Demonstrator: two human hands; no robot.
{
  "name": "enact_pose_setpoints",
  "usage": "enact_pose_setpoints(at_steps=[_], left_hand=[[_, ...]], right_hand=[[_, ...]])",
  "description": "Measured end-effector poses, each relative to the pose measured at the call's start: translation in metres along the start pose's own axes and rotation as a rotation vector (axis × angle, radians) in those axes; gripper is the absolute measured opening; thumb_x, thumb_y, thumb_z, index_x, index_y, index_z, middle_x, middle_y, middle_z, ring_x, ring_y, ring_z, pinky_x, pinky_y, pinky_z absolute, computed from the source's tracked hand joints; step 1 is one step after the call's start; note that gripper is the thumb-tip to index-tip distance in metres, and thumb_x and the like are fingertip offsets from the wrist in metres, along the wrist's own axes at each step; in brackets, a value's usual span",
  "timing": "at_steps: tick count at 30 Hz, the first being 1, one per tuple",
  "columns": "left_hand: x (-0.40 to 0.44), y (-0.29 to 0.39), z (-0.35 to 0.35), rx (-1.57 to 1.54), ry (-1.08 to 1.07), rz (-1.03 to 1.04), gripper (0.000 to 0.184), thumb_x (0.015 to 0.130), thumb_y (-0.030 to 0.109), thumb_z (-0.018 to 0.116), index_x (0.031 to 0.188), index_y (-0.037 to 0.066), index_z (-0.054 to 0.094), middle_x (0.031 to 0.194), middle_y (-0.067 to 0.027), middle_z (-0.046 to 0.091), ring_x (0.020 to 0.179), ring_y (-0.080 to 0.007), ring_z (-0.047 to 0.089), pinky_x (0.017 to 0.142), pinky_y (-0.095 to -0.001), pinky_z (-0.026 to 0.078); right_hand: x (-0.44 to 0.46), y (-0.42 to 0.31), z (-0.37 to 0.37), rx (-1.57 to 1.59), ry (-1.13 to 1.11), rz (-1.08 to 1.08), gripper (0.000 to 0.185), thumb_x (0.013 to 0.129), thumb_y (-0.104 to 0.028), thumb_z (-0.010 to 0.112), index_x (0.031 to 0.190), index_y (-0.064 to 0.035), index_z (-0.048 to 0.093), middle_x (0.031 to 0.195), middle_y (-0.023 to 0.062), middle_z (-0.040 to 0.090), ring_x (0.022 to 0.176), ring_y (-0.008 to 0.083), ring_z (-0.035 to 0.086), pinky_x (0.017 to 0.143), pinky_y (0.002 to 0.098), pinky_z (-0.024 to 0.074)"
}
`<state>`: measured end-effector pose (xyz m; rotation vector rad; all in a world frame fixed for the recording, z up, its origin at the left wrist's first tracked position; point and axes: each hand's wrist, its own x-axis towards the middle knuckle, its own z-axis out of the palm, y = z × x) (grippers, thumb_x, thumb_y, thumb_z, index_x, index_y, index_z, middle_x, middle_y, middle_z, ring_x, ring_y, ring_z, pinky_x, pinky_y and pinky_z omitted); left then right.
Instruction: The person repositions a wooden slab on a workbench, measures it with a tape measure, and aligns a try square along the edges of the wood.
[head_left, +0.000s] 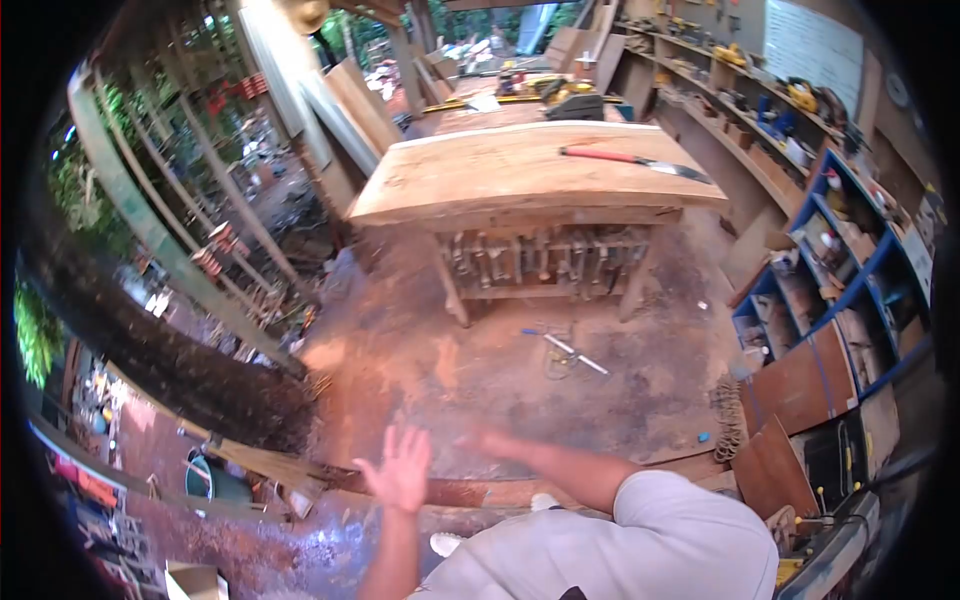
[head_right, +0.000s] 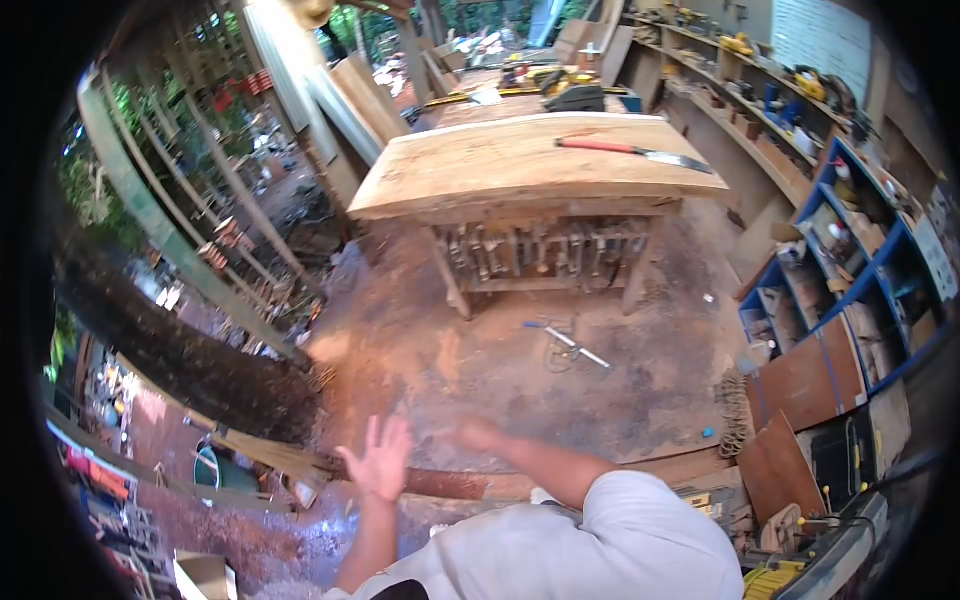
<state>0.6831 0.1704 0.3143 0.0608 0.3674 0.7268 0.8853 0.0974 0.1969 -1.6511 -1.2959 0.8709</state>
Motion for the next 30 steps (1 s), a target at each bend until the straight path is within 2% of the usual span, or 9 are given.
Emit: enact_pose_setpoints(at_steps=[3,5,6,8,12,19,26,29,30], left_hand=[[0.011,0.017,0.008,0.537,-0.266,0.033,0.089,0.085,0.069,0.051,0.152,0.018,0.021,0.153,-0.0214,0.025,0.139,-0.0385,0.03,0.106,-0.0533,0.033],[0.029,0.024,-0.014,1.344,0.071,-0.034,0.084,0.084,0.056,0.063,0.149,0.014,0.029,0.151,-0.026,0.027,0.138,-0.0392,0.032,0.108,-0.0514,0.033],[0.034,0.026,-0.026,1.347,0.077,-0.059,0.084,0.084,0.056,0.063,0.149,0.014,0.029,0.151,-0.026,0.027,0.138,-0.0392,0.032,0.108,-0.0514,0.033],[0.051,0.021,-0.045,2.566,0.032,-0.094,0.073,0.086,0.044,0.066,0.145,0.011,0.038,0.147,-0.0281,0.033,0.137,-0.0399,0.035,0.11,-0.0466,0.033],[0.112,-0.019,-0.041,2.503,-0.352,-0.347,0.066,0.086,0.038,0.065,0.141,0.009,0.042,0.146,-0.0291,0.034,0.136,-0.0411,0.034,0.111,-0.0418,0.032],[0.246,-0.128,0.007,2.32,-0.691,-0.373,0.062,0.086,0.039,0.067,0.135,0.007,0.05,0.142,-0.0282,0.04,0.136,-0.0396,0.036,0.111,-0.0421,0.031],[0.372,-0.16,0.032,2.134,-0.758,-0.419,0.061,0.085,0.038,0.067,0.134,0.005,0.051,0.139,-0.0252,0.046,0.13,-0.0387,0.043,0.109,-0.0413,0.034],[0.407,-0.142,0.029,2.219,-0.8,-0.349,0.054,0.086,0.038,0.065,0.127,0.005,0.056,0.127,-0.0266,0.055,0.122,-0.0378,0.051,0.102,-0.0415,0.041],[0.416,-0.135,0.025,2.216,-0.786,-0.341,0.054,0.086,0.038,0.065,0.127,0.005,0.056,0.127,-0.0266,0.055,0.122,-0.0378,0.051,0.102,-0.0415,0.041]], right_hand=[[-0.094,0.163,-0.136,-0.254,-0.047,0.578,0.057,0.088,-0.047,0.06,0.132,-0.0114,0.054,0.128,0.0184,0.058,0.113,0.0332,0.058,0.096,0.0435,0.0447],[-0.182,0.141,-0.189,-0.349,0.376,0.722,0.05,0.088,-0.044,0.063,0.122,-0.0083,0.062,0.119,0.0199,0.063,0.108,0.0355,0.06,0.094,0.0428,0.0466],[-0.216,0.153,-0.206,-0.302,0.404,0.754,0.048,0.088,-0.041,0.064,0.12,-0.0059,0.062,0.113,0.0184,0.065,0.103,0.0332,0.063,0.092,0.0412,0.0484],[-0.254,0.16,-0.221,-0.252,0.434,0.807,0.047,0.087,-0.039,0.066,0.119,-0.0035,0.063,0.107,0.0169,0.068,0.098,0.0309,0.065,0.089,0.0397,0.0501],[-0.235,0.07,-0.251,0.39,0.639,0.482,0.03,0.09,-0.027,0.066,0.105,-0.0013,0.068,0.097,0.0104,0.07,0.09,0.0159,0.067,0.079,0.0293,0.0527],[-0.121,-0.233,-0.335,0.748,-0.292,-0.74,0.037,0.086,-0.036,0.07,0.102,-0.0019,0.068,0.097,0.0067,0.065,0.083,0.0178,0.062,0.069,0.0294,0.0483],[0.016,-0.236,-0.378,0.876,-0.254,-1.095,0.026,0.084,-0.024,0.075,0.089,0.0006,0.069,0.082,0.0133,0.064,0.067,0.0246,0.061,0.057,0.0317,0.0463],[0.046,-0.219,-0.401,0.646,-0.262,-1.087,0.038,0.086,-0.034,0.071,0.104,-0.0019,0.067,0.098,0.0071,0.065,0.081,0.0185,0.062,0.066,0.0288,0.0476],[0.046,-0.208,-0.414,0.597,-0.263,-0.845,0.036,0.086,-0.031,0.071,0.105,-0.0015,0.066,0.098,0.0074,0.065,0.081,0.0176,0.062,0.066,0.029,0.0479]])
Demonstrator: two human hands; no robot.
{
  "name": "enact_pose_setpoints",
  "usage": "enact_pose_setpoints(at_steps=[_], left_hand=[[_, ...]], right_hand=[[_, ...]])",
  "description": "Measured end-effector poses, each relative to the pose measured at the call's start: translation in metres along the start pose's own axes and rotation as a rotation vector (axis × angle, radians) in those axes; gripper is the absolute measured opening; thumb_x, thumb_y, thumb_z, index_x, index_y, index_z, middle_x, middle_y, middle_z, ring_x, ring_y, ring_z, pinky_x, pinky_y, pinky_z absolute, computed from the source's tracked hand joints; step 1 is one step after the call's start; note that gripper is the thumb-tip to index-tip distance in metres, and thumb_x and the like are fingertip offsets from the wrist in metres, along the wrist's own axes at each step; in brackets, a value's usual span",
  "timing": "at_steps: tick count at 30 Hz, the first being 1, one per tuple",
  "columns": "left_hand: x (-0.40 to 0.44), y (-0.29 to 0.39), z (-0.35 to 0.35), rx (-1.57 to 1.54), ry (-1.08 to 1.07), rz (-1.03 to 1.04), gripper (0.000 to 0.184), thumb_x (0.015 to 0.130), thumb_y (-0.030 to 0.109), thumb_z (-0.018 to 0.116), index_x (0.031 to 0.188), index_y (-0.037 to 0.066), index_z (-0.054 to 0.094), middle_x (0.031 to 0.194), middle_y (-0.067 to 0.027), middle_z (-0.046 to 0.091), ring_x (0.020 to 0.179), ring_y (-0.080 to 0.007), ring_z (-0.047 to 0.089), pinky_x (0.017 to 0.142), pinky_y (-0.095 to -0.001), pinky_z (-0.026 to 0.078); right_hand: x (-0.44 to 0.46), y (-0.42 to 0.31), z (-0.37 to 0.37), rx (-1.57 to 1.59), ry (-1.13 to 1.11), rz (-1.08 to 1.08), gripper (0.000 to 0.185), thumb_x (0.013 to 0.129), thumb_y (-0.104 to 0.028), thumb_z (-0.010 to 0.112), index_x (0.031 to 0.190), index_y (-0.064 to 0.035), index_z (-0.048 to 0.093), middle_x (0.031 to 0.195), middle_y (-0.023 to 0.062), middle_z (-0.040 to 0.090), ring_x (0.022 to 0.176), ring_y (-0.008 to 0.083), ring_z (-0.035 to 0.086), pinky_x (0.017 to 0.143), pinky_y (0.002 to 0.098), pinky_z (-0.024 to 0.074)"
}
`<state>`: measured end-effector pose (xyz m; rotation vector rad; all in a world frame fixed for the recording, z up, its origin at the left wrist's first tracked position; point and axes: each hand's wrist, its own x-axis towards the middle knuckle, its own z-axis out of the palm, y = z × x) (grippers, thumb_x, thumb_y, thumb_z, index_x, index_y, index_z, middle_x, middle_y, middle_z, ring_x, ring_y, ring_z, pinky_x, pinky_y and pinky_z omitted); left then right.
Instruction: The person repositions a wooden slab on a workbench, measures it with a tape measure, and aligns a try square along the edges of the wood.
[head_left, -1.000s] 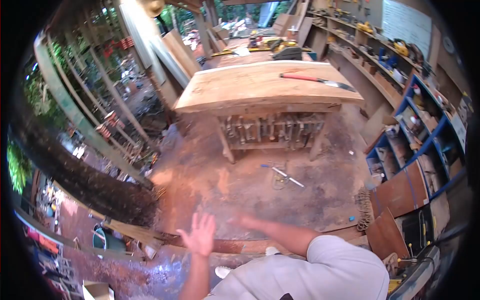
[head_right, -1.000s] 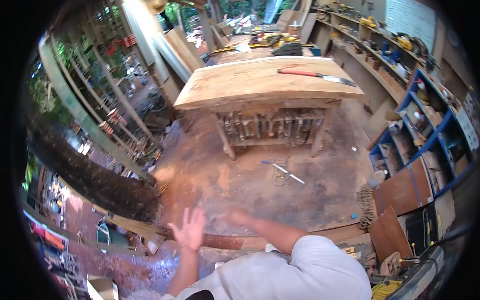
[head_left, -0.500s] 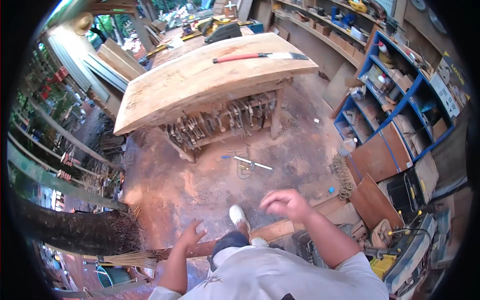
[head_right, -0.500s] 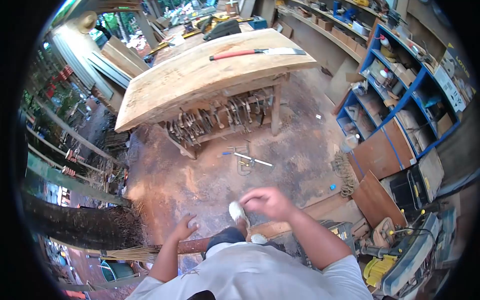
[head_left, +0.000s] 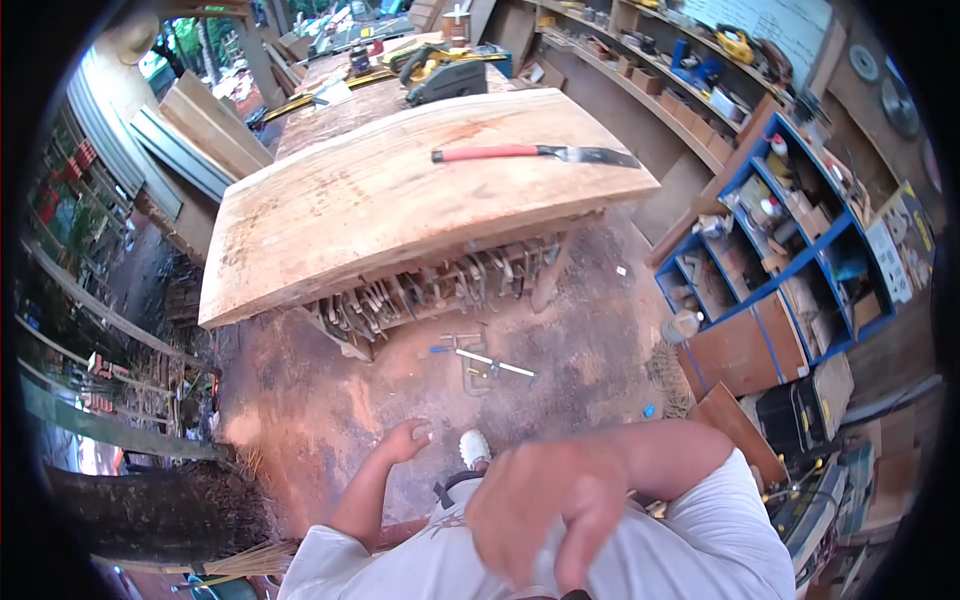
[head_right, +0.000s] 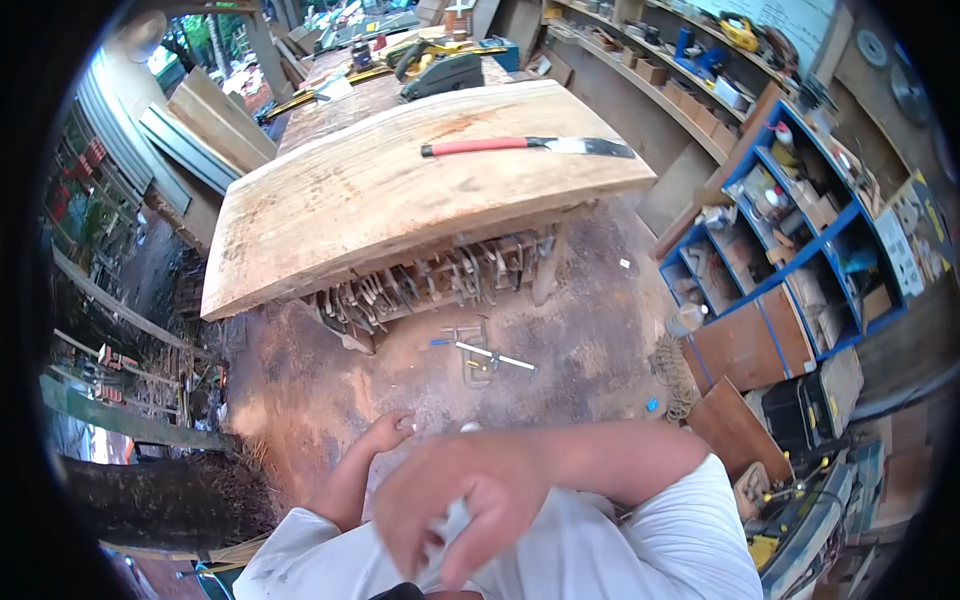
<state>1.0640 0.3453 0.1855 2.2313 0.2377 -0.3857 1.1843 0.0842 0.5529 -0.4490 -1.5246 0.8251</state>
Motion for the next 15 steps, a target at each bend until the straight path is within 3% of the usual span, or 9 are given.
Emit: enact_pose_setpoints(at_steps=[2,4,6,7,8,10,11,13,15], left_hand=[[-0.001,-0.02,-0.008,0.046,-0.187,-0.177,0.045,0.084,0.037,0.063,0.115,0.005,0.063,0.11,-0.0267,0.063,0.106,-0.0386,0.06,0.091,-0.0442,0.047],[-0.016,-0.042,-0.001,0.175,-0.199,-0.16,0.036,0.082,0.036,0.062,0.1,0.006,0.069,0.096,-0.0259,0.065,0.091,-0.0411,0.063,0.081,-0.0471,0.049],[-0.03,-0.089,0.031,0.234,-0.363,-0.217,0.034,0.079,0.035,0.063,0.094,0.006,0.071,0.092,-0.0236,0.067,0.087,-0.0414,0.064,0.081,-0.0459,0.05],[-0.045,-0.093,0.043,0.166,-0.418,-0.231,0.033,0.079,0.034,0.063,0.093,0.005,0.072,0.09,-0.0214,0.068,0.085,-0.0394,0.065,0.08,-0.045,0.05],[-0.058,-0.087,0.049,0.092,-0.468,-0.246,0.033,0.078,0.033,0.064,0.091,0.004,0.072,0.087,-0.0192,0.07,0.083,-0.0375,0.066,0.08,-0.0442,0.05],[-0.087,-0.035,0.045,-0.171,-0.57,-0.483,0.031,0.08,0.026,0.064,0.101,0.005,0.071,0.097,-0.0148,0.071,0.091,-0.0289,0.066,0.086,-0.0405,0.049],[-0.092,-0.052,0.072,-0.197,-0.541,-0.521,0.031,0.08,0.026,0.064,0.101,0.005,0.071,0.097,-0.0148,0.071,0.091,-0.0289,0.066,0.086,-0.0405,0.049],[-0.102,-0.094,0.142,-0.352,-0.544,-0.212,0.031,0.086,0.017,0.059,0.113,0.005,0.067,0.111,-0.0138,0.068,0.103,-0.0213,0.061,0.092,-0.0369,0.045],[-0.108,-0.062,0.157,-0.291,-0.493,-0.346,0.033,0.09,0.013,0.054,0.121,0.005,0.063,0.121,-0.0126,0.063,0.112,-0.0205,0.055,0.099,-0.0353,0.04]], right_hand=[[-0.029,0.004,-0.025,-0.16,0.23,0.526,0.03,0.087,-0.026,0.071,0.105,-0.0023,0.066,0.095,0.0071,0.067,0.079,0.0151,0.062,0.067,0.0291,0.0494],[-0.095,0.041,-0.04,-0.268,0.598,0.969,0.02,0.087,-0.02,0.07,0.101,-0.0051,0.067,0.087,0.0021,0.067,0.075,0.0086,0.059,0.067,0.0265,0.0488],[-0.236,0.087,-0.046,-0.761,0.523,1.315,0.025,0.088,-0.029,0.061,0.097,-0.0058,0.066,0.085,0.0151,0.066,0.079,0.0312,0.064,0.071,0.0399,0.0509],[-0.326,0.103,-0.036,-0.879,0.383,1.634,0.027,0.085,-0.032,0.061,0.092,-0.0071,0.066,0.09,0.0185,0.066,0.082,0.0384,0.062,0.073,0.0436,0.0505],[-0.36,0.084,-0.021,-0.849,0.256,1.854,0.03,0.083,-0.036,0.062,0.099,-0.011,0.068,0.097,0.0189,0.067,0.089,0.0383,0.064,0.075,0.0428,0.0512],[-0.421,0.056,0.024,-0.591,0.466,1.901,0.031,0.082,-0.029,0.066,0.109,-0.0123,0.068,0.104,0.0171,0.067,0.095,0.0327,0.065,0.08,0.0395,0.0514],[-0.432,0.042,0.027,-0.482,0.519,1.95,0.031,0.082,-0.029,0.066,0.109,-0.0124,0.068,0.104,0.017,0.067,0.095,0.0326,0.065,0.08,0.0395,0.0514],[-0.45,0.025,0.018,-0.37,0.595,2.014,0.031,0.082,-0.028,0.066,0.109,-0.0124,0.068,0.104,0.0168,0.067,0.095,0.0323,0.065,0.08,0.0393,0.0513],[-0.458,0.018,-0.014,-0.345,0.632,2.016,0.031,0.082,-0.028,0.066,0.109,-0.0124,0.068,0.104,0.0167,0.067,0.095,0.032,0.065,0.08,0.0392,0.0513]])
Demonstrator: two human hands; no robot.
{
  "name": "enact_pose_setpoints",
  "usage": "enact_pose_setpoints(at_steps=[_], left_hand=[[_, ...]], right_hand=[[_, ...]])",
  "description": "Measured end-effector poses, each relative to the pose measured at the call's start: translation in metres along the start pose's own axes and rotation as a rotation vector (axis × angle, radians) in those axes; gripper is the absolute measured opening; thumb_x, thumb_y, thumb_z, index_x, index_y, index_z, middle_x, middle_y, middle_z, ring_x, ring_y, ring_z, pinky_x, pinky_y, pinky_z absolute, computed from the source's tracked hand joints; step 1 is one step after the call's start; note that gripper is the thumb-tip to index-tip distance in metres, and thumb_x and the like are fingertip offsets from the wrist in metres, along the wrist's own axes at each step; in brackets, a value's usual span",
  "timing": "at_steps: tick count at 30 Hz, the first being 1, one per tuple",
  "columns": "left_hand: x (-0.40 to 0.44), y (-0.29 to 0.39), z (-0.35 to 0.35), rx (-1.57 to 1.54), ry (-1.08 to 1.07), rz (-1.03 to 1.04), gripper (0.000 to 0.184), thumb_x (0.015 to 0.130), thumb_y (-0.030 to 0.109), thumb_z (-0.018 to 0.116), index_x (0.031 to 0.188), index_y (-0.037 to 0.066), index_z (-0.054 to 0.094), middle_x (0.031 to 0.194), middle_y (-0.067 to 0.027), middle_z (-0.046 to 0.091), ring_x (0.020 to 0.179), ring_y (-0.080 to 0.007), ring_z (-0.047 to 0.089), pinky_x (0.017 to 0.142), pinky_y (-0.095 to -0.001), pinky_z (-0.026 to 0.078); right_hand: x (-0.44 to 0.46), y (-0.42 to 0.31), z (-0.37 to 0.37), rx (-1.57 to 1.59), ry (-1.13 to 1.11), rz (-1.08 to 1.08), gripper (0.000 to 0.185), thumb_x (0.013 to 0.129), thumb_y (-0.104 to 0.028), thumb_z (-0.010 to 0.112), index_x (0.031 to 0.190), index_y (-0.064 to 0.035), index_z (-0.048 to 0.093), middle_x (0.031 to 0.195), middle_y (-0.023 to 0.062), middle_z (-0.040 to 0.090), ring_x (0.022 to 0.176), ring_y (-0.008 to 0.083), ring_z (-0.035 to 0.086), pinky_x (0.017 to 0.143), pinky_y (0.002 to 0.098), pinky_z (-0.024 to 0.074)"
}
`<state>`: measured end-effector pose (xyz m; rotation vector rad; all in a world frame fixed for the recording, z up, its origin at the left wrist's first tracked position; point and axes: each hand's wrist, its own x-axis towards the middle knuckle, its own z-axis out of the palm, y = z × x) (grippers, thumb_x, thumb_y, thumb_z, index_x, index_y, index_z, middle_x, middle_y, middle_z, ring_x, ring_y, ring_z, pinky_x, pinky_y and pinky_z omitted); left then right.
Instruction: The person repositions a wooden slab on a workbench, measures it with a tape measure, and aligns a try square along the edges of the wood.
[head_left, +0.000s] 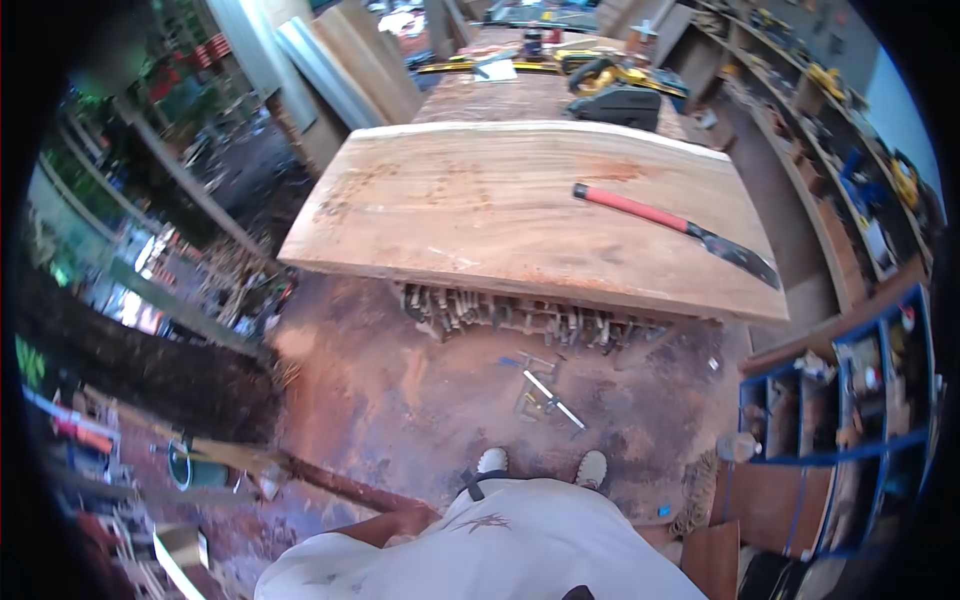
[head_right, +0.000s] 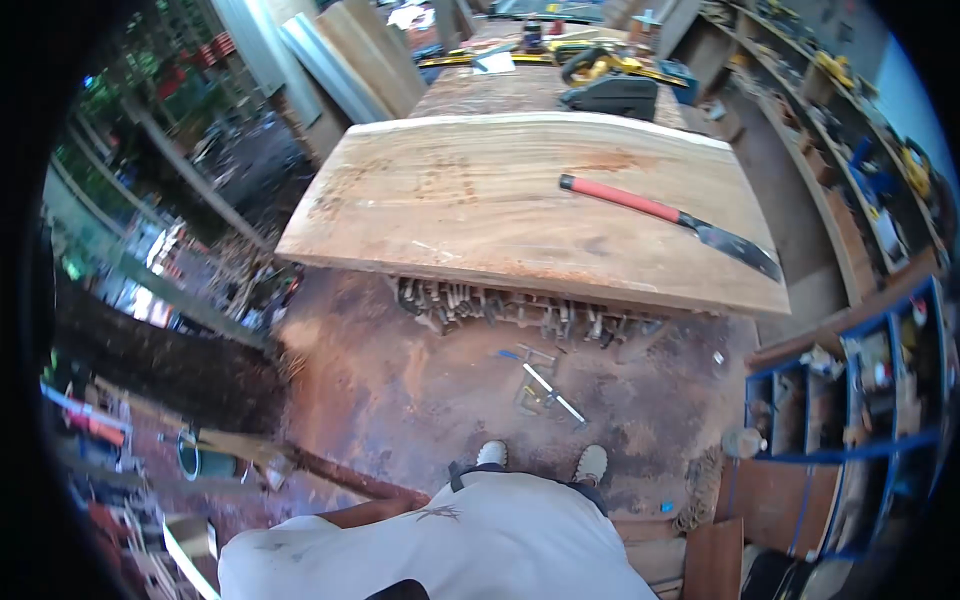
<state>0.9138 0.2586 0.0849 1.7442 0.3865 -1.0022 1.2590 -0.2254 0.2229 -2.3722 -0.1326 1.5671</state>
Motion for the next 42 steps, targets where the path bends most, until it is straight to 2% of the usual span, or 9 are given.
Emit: enact_pose_setpoints(at_steps=[2,6,8,12,15,21,25,38,42], left_hand=[[0.006,-0.002,0.027,-0.407,-0.045,0.054,0.052,0.086,0.024,0.071,0.13,0.0,0.055,0.121,-0.0028,0.062,0.109,-0.0118,0.055,0.096,-0.0318,0.045],[-0.003,0.074,0.055,-0.843,-0.067,0.008,0.051,0.087,0.022,0.069,0.13,0.0,0.054,0.122,-0.004,0.062,0.107,-0.0132,0.056,0.096,-0.0325,0.045],[-0.024,0.152,0.061,-1.179,-0.071,0.201,0.046,0.092,0.02,0.057,0.134,0.002,0.05,0.129,-0.0101,0.058,0.117,-0.0188,0.055,0.102,-0.0352,0.042],[-0.068,0.264,0.029,-1.06,-0.017,-0.23,0.047,0.092,0.02,0.06,0.133,0.001,0.05,0.128,-0.0098,0.059,0.115,-0.0179,0.056,0.101,-0.0357,0.043],[-0.09,0.298,0.016,-1.158,-0.117,-0.161,0.044,0.092,0.019,0.059,0.132,0.003,0.051,0.128,-0.0081,0.059,0.113,-0.0178,0.057,0.1,-0.0358,0.044],[-0.041,0.206,0.044,-1.223,-0.287,-0.149,0.045,0.091,0.018,0.06,0.133,0.004,0.051,0.13,-0.0069,0.057,0.116,-0.0169,0.055,0.101,-0.0346,0.043],[-0.035,0.193,0.045,-1.132,-0.17,-0.072,0.049,0.091,0.019,0.061,0.136,0.004,0.048,0.133,-0.0065,0.055,0.119,-0.0165,0.053,0.101,-0.0336,0.042],[-0.049,0.126,0.027,-1.057,-0.003,0.031,0.051,0.095,0.037,0.056,0.133,0.005,0.05,0.125,-0.0067,0.059,0.108,-0.0193,0.059,0.096,-0.0363,0.046],[-0.061,0.186,-0.039,-0.957,0.057,-0.232,0.055,0.097,0.052,0.046,0.121,0.005,0.059,0.109,-0.0066,0.066,0.093,-0.0217,0.065,0.087,-0.0382,0.051]], right_hand=[[0.019,-0.007,-0.037,0.01,0.011,-0.042,0.031,0.082,-0.028,0.067,0.11,-0.0125,0.068,0.104,0.0165,0.067,0.095,0.0317,0.065,0.08,0.0391,0.0513],[0.05,-0.031,-0.108,0.022,0.042,-0.206,0.031,0.082,-0.027,0.067,0.11,-0.0126,0.068,0.104,0.0162,0.068,0.095,0.0312,0.065,0.081,0.0388,0.0513],[0.058,-0.038,-0.141,0.038,0.046,-0.281,0.032,0.082,-0.027,0.067,0.11,-0.0126,0.068,0.104,0.016,0.068,0.095,0.0309,0.065,0.081,0.0387,0.0512],[0.062,-0.037,-0.167,0.068,0.05,-0.326,0.032,0.082,-0.026,0.067,0.11,-0.0127,0.068,0.104,0.0157,0.068,0.095,0.0304,0.065,0.081,0.0384,0.0512],[0.059,-0.014,-0.164,0.059,0.034,-0.279,0.032,0.082,-0.026,0.067,0.111,-0.0128,0.068,0.105,0.0154,0.068,0.096,0.03,0.065,0.081,0.0382,0.0512],[0.036,0.02,-0.146,0.041,0.011,-0.147,0.032,0.082,-0.025,0.067,0.111,-0.0129,0.068,0.105,0.0149,0.068,0.096,0.0292,0.065,0.081,0.0378,0.0511],[0.023,0.015,-0.144,0.028,0.033,-0.138,0.032,0.082,-0.024,0.068,0.111,-0.013,0.068,0.105,0.0146,0.068,0.096,0.0286,0.065,0.082,0.0375,0.0511],[0.031,-0.119,-0.171,-0.033,0.143,-0.535,0.032,0.081,-0.023,0.068,0.112,-0.0133,0.068,0.106,0.0135,0.068,0.096,0.0269,0.065,0.082,0.0367,0.0509],[0.032,-0.119,-0.168,-0.079,0.107,-0.537,0.033,0.081,-0.022,0.068,0.113,-0.0133,0.068,0.106,0.0132,0.068,0.096,0.0263,0.065,0.082,0.0364,0.0509]])
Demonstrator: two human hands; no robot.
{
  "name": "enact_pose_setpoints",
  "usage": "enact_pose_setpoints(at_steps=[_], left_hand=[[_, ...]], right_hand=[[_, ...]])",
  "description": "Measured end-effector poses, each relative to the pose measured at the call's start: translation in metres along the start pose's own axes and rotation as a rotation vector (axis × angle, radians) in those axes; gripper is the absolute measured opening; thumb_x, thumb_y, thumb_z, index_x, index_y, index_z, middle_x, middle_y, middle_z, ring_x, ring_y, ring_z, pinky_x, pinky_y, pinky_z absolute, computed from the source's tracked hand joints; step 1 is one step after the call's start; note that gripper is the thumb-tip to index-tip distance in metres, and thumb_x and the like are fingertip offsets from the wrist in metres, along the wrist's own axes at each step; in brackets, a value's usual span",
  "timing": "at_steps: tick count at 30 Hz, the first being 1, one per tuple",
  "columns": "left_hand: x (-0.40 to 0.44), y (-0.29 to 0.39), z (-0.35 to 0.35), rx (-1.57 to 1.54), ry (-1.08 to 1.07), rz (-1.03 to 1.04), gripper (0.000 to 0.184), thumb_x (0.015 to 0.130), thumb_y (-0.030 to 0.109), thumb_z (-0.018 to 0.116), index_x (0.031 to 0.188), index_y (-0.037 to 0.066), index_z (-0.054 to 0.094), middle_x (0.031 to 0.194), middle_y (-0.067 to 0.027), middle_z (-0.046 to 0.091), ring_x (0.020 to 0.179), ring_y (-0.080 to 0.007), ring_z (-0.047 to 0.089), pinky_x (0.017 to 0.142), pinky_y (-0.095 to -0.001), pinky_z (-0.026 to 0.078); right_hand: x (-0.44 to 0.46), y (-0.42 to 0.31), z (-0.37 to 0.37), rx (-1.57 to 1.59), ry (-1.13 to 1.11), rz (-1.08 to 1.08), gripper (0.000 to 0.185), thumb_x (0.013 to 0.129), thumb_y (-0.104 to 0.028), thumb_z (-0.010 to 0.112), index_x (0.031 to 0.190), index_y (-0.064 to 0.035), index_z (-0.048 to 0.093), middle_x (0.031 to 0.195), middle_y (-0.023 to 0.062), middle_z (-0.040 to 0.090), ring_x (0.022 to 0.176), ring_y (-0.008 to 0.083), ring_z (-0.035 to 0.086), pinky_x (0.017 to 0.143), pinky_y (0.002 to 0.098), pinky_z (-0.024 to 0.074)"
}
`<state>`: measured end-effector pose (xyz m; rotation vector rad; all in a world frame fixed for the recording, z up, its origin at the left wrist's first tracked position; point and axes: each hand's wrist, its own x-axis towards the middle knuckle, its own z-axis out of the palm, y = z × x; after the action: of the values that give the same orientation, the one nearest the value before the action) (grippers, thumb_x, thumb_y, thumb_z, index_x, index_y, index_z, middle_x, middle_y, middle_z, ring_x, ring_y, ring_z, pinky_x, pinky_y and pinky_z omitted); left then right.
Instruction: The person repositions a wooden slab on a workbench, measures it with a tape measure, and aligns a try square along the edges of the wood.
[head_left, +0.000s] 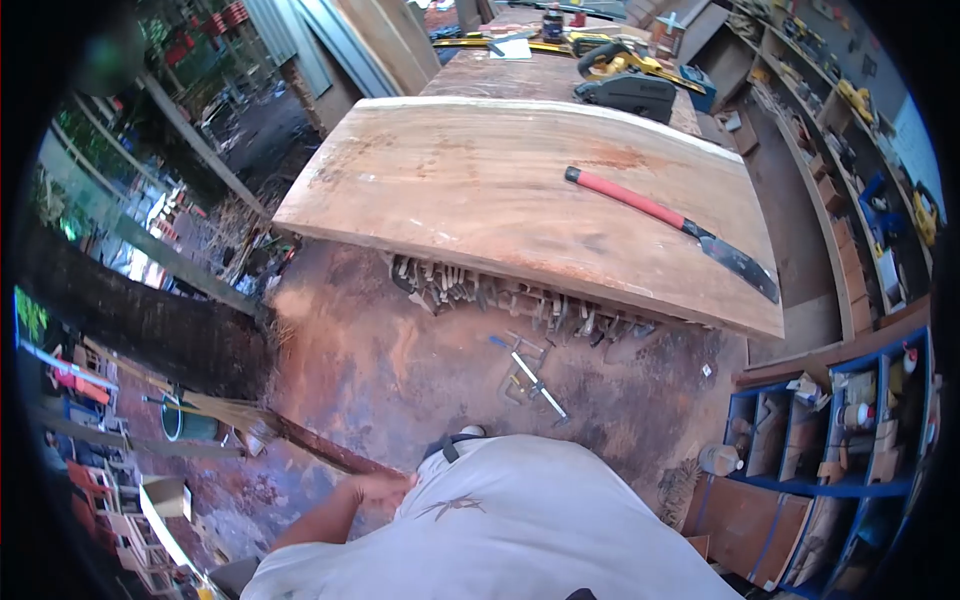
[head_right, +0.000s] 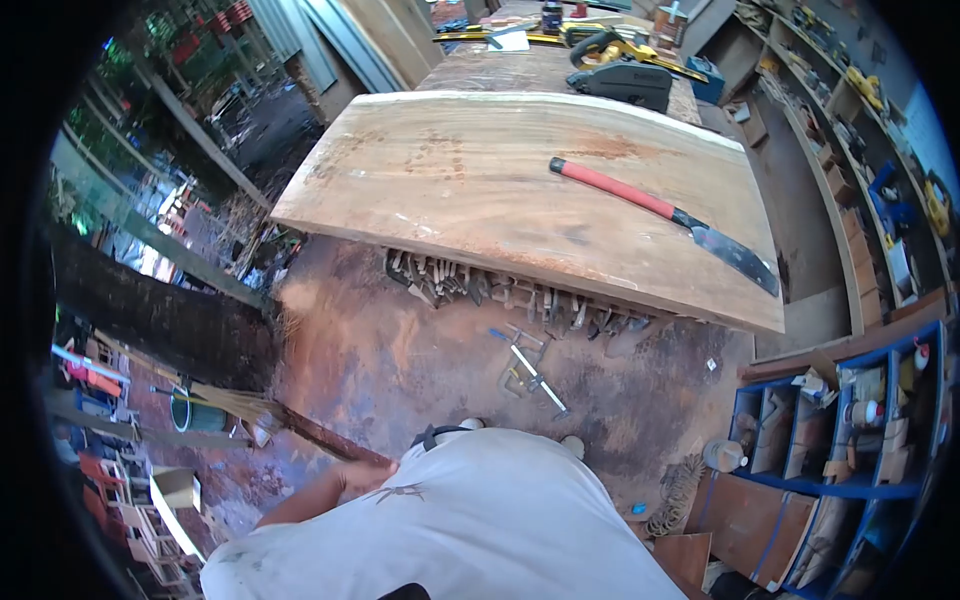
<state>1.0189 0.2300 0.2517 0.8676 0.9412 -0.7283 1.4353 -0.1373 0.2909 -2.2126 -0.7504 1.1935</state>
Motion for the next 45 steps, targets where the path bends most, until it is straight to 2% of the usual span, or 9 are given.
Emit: enact_pose_setpoints(at_steps=[5,8,10,16,23,28,32,36,45], left_hand=[[0.01,0.054,0.011,-0.003,0.317,-0.067,0.058,0.096,0.055,0.048,0.112,0.002,0.064,0.091,-0.0039,0.067,0.079,-0.0163,0.062,0.078,-0.0316,0.053],[0.021,0.056,0.022,0.915,0.183,0.344,0.049,0.096,0.047,0.051,0.106,0.002,0.066,0.089,-0.0048,0.066,0.078,-0.0148,0.061,0.073,-0.0292,0.052],[0.019,0.063,0.035,0.188,0.031,0.192,0.039,0.093,0.04,0.058,0.103,0.004,0.067,0.086,-0.0088,0.067,0.081,-0.0184,0.064,0.077,-0.0323,0.052],[0.054,0.105,0.071,1.011,0.071,0.106,0.024,0.089,0.023,0.063,0.102,0.003,0.065,0.086,-0.0077,0.067,0.083,-0.0146,0.06,0.077,-0.0328,0.05],[0.062,0.13,0.101,0.557,0.402,0.488,0.022,0.089,0.022,0.063,0.104,0.005,0.065,0.095,-0.0075,0.067,0.087,-0.0174,0.061,0.081,-0.0321,0.049],[0.067,0.085,0.029,0.642,0.452,0.402,0.024,0.09,0.022,0.063,0.105,0.003,0.065,0.099,-0.0083,0.068,0.092,-0.0175,0.062,0.086,-0.032,0.048],[0.078,0.026,-0.071,0.62,0.53,0.391,0.03,0.084,0.029,0.068,0.101,0.005,0.067,0.092,-0.0121,0.07,0.086,-0.0215,0.065,0.08,-0.0349,0.05],[0.055,-0.015,-0.155,0.517,0.672,0.327,0.034,0.082,0.033,0.067,0.1,0.004,0.067,0.09,-0.015,0.069,0.084,-0.0236,0.066,0.078,-0.0361,0.051],[0.023,-0.134,-0.246,-0.004,0.826,0.4,0.031,0.085,0.03,0.06,0.095,0.001,0.068,0.086,-0.0146,0.069,0.081,-0.0222,0.066,0.076,-0.035,0.051]], right_hand=[[-0.009,0.026,0.0,-0.026,-0.054,0.064,0.033,0.081,-0.021,0.069,0.113,-0.0135,0.067,0.106,0.0128,0.068,0.096,0.0256,0.065,0.083,0.0361,0.0508],[-0.015,0.034,-0.006,-0.013,-0.077,0.079,0.033,0.081,-0.021,0.069,0.113,-0.0135,0.067,0.106,0.0126,0.068,0.096,0.0252,0.065,0.083,0.0359,0.0508],[-0.019,0.037,-0.012,0.015,-0.094,0.071,0.033,0.081,-0.02,0.069,0.114,-0.0136,0.067,0.106,0.0124,0.068,0.097,0.025,0.065,0.083,0.0358,0.0508],[-0.035,0.037,-0.038,0.143,-0.303,0.046,0.034,0.081,-0.02,0.069,0.114,-0.0137,0.067,0.107,0.0119,0.068,0.097,0.0242,0.065,0.083,0.0354,0.0507],[-0.005,0.044,-0.066,0.196,-0.741,-0.07,0.034,0.081,-0.019,0.069,0.115,-0.0138,0.067,0.107,0.0113,0.068,0.097,0.0232,0.064,0.084,0.0349,0.0507],[0.121,-0.038,-0.16,0.129,0.765,-0.621,0.021,0.093,-0.022,0.054,0.096,-0.0015,0.061,0.087,0.0091,0.06,0.08,0.027,0.057,0.079,0.0366,0.049],[0.228,0.017,-0.255,-0.708,1.011,-0.197,0.054,0.098,-0.03,0.044,0.141,0.002,0.039,0.146,0.0262,0.036,0.139,0.0366,0.031,0.115,0.0416,0.022],[0.257,-0.079,-0.196,-0.777,0.874,0.155,0.062,0.099,-0.036,0.041,0.146,0.0017,0.03,0.151,0.0261,0.027,0.142,0.0376,0.023,0.117,0.0435,0.0148],[0.415,-0.517,0.172,-0.731,0.548,-0.425,0.077,0.093,-0.045,0.042,0.143,0.011,0.025,0.152,0.03,0.021,0.144,0.0397,0.015,0.119,0.0462,0.0071]])
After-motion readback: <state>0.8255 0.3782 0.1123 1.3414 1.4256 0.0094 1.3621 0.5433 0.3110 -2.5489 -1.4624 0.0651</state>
